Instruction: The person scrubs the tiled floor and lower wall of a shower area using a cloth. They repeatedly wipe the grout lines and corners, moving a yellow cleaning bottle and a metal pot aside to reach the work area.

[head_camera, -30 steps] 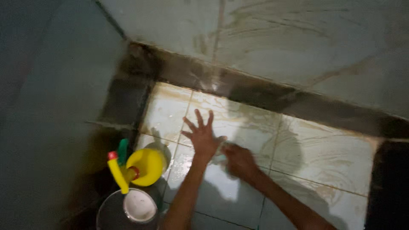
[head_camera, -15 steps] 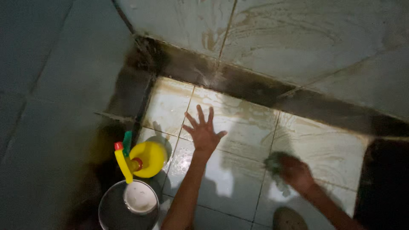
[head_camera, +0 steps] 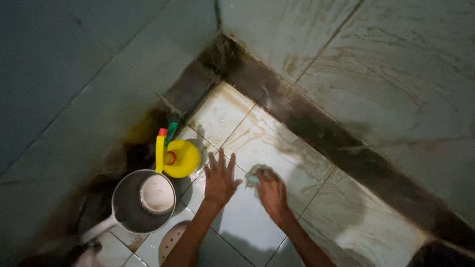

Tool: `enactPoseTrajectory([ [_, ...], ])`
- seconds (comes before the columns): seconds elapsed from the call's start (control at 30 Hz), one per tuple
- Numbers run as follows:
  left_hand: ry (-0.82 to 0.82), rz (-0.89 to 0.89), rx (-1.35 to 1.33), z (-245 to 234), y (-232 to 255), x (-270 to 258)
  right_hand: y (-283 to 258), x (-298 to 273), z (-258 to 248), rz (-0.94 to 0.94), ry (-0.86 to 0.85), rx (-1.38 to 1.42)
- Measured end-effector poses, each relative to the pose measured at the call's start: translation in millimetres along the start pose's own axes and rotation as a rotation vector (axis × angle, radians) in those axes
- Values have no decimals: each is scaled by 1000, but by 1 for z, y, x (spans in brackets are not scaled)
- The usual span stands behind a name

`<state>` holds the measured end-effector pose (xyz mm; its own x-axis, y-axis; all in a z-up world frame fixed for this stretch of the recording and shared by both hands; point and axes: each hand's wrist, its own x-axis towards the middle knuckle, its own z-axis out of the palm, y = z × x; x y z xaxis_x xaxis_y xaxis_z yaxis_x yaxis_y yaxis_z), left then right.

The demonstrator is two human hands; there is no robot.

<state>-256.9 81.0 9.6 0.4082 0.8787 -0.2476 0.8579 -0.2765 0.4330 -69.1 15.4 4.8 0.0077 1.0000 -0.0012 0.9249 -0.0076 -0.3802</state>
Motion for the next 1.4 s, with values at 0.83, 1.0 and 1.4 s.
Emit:
enactPoseTrajectory([
  [0.83, 93, 20, -39, 35, -14, 16, -3, 41, 10, -225, -167, 30],
  [1.0, 238, 51, -73, 35, -18, 20, 5, 35, 6, -275, -182, 15],
  [1.4, 218, -112, -159, 36, -20, -26, -53, 128, 72, -330, 15, 88],
])
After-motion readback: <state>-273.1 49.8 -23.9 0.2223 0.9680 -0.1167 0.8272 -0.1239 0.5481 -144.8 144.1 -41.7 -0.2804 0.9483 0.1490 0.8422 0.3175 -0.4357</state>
